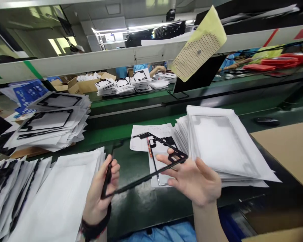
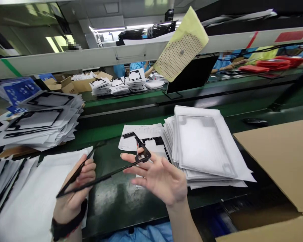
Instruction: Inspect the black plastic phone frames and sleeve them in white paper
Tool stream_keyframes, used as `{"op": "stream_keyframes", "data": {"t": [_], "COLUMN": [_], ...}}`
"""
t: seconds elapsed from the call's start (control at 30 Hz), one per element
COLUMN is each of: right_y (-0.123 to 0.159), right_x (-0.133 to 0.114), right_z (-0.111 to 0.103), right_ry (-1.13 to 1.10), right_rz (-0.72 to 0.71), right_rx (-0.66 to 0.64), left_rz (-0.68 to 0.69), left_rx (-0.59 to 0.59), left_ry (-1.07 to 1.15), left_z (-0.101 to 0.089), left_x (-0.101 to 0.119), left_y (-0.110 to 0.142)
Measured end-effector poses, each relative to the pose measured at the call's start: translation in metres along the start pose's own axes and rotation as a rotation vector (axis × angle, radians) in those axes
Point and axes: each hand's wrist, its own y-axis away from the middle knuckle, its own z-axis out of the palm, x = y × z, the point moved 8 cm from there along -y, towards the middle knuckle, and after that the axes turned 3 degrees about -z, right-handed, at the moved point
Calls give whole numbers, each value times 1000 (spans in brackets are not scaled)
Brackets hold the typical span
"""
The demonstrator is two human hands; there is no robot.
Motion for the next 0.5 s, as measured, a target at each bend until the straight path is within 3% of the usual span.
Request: {"op": "stream_keyframes", "data": {"t": [0.07, 0.17, 0.3, 0.5], "right_y": [6, 16, 27, 41], "right_x": [-4, -6, -6, -7], "right_z": [10, 12, 5, -7], "right_ry": [-32, -36, -17, 32], "right_rz": [-46, -70, -68, -74], "right_rx": [-61, -30, 36, 91], "left_rz": [-107, -164, -223, -244], "left_rx": [-53, -94, -109, -42], "left_ry": [170, 246, 317, 451], "left_z": [14, 23, 25, 18], "left_x": [-6, -14, -25, -30], "left_y": [0, 0, 8, 26]}}
